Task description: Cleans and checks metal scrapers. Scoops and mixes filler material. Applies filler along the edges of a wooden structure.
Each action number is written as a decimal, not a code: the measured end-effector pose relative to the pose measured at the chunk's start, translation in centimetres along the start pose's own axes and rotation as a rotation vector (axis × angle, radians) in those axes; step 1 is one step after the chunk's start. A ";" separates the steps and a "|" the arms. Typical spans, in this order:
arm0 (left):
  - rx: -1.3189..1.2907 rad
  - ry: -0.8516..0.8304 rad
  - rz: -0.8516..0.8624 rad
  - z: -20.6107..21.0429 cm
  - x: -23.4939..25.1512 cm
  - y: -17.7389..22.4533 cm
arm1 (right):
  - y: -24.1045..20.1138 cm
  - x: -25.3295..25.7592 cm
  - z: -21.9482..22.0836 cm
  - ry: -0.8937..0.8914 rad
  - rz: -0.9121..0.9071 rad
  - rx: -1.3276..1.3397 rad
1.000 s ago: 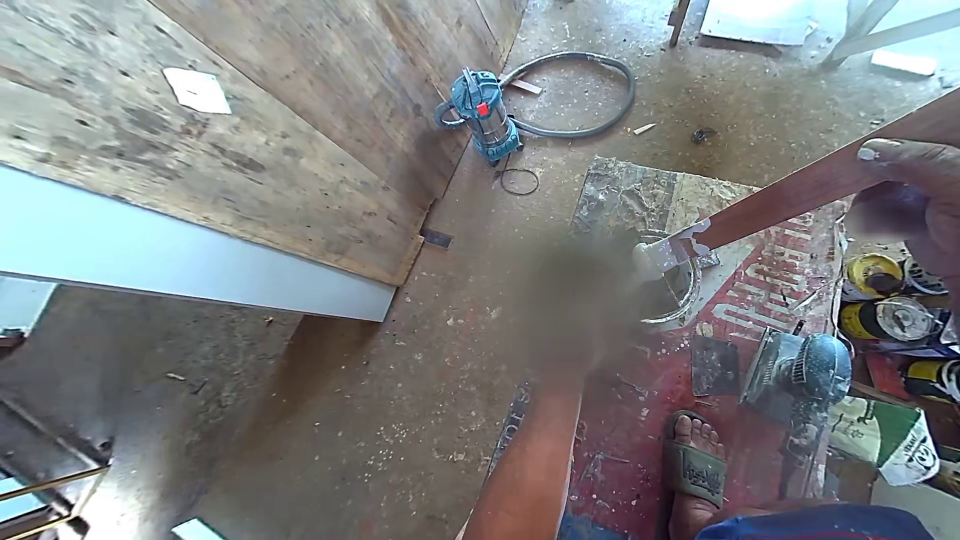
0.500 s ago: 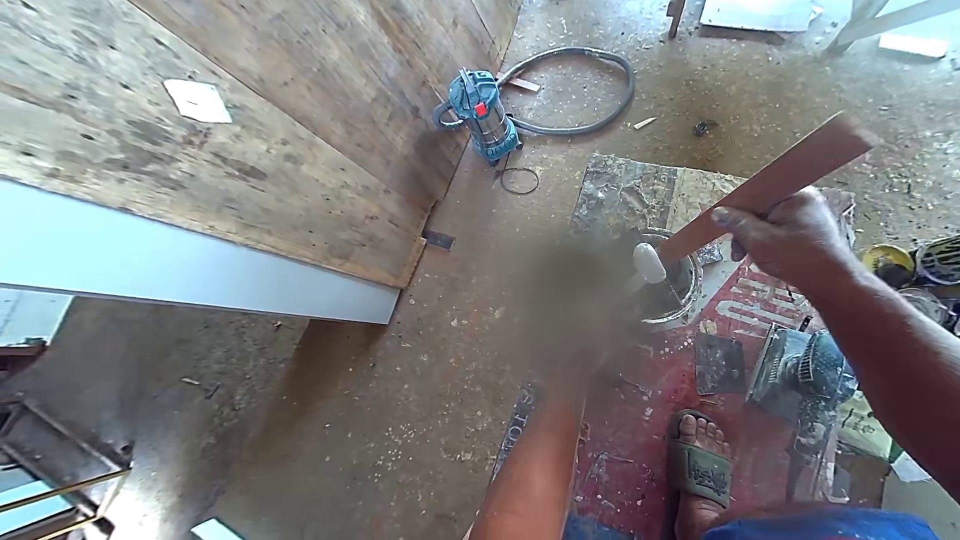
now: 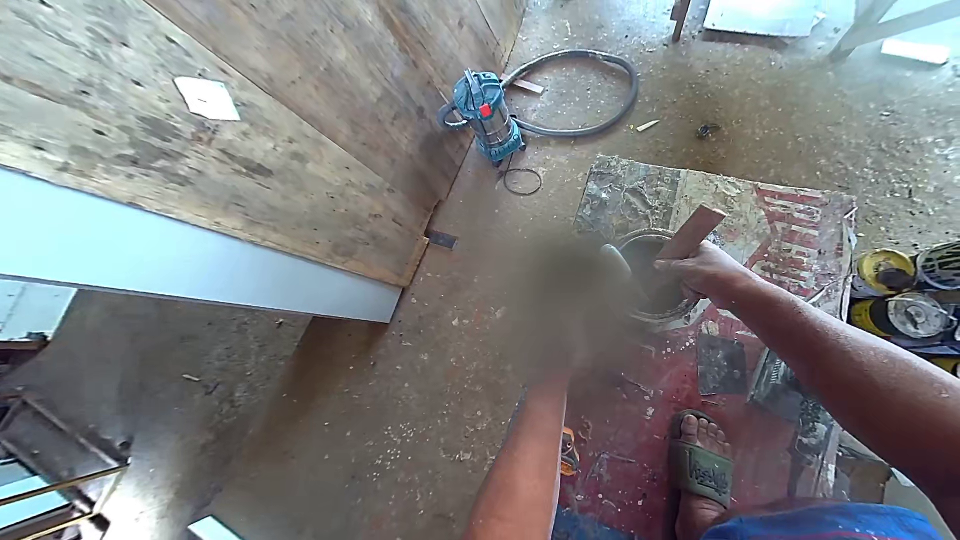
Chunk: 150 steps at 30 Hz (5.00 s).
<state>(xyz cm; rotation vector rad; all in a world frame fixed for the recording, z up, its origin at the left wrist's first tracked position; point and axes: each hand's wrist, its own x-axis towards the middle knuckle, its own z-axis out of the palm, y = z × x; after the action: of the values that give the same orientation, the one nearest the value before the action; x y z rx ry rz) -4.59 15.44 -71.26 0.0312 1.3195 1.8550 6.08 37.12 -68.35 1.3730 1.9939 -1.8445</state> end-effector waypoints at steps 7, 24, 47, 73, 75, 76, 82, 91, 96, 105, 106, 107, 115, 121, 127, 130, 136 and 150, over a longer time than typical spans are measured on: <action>0.002 0.013 0.022 -0.9 0.2 0.4 | 0.7 -2.8 -6.3 0.260 -0.179 0.281; -0.109 -0.094 -0.055 2.2 0.1 -1.0 | -3.8 -8.3 -12.7 0.297 -0.683 0.368; 0.027 -0.139 -0.107 5.7 -1.2 1.1 | -4.4 -7.1 -12.9 0.241 -0.711 0.360; 0.022 -0.017 0.038 -2.1 0.2 0.5 | -1.4 0.3 -2.5 -0.032 -0.361 -0.412; 0.006 -0.016 0.039 -2.3 0.3 0.4 | -0.9 0.2 -2.1 0.121 -0.425 -0.673; 0.001 -0.015 0.038 -2.3 0.4 0.4 | -0.9 0.1 -2.1 0.160 -0.422 -0.818; -0.007 -0.022 0.048 -2.8 0.3 0.4 | -0.6 0.0 -2.4 0.098 -0.411 -0.744; 0.002 0.019 0.046 -2.1 -0.2 1.1 | -0.5 0.8 -0.9 0.031 -0.187 -0.190; 0.011 0.019 0.056 -2.5 -0.4 1.2 | -0.3 1.1 -1.4 0.116 -0.194 -0.228; 0.010 0.022 0.090 -2.0 -1.0 1.7 | 0.4 3.9 3.9 -0.014 -0.276 -0.629; 0.014 0.022 0.095 -2.0 -1.1 1.8 | 0.3 4.1 3.9 -0.017 -0.243 -0.596; 0.015 0.023 0.098 -2.0 -1.3 1.9 | 0.4 4.3 3.8 -0.017 -0.202 -0.537; -0.002 0.033 0.057 -1.8 -1.1 1.2 | -1.0 0.2 0.1 0.013 -0.123 0.087; 0.073 0.062 0.001 0.9 -1.9 1.4 | -3.6 -6.1 -6.2 0.305 -0.504 0.090; 0.039 -0.032 0.019 0.8 -0.6 -1.0 | -4.6 -9.5 -8.1 0.351 -0.778 0.259; 0.029 -0.078 0.021 1.5 -0.5 -1.3 | -4.7 -9.4 -7.8 0.323 -0.765 0.294; -0.041 -0.101 0.012 2.4 -0.8 -1.1 | -4.6 -8.9 -8.1 0.410 -0.739 0.165; -0.004 -0.139 0.011 3.3 -0.3 -1.8 | -4.1 -8.0 -6.1 0.333 -0.702 0.114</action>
<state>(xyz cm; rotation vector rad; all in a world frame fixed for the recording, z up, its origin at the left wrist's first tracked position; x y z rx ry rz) -1.81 17.93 -71.07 0.1627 1.2225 1.8301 11.04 38.53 -58.85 1.1458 2.8643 -2.1081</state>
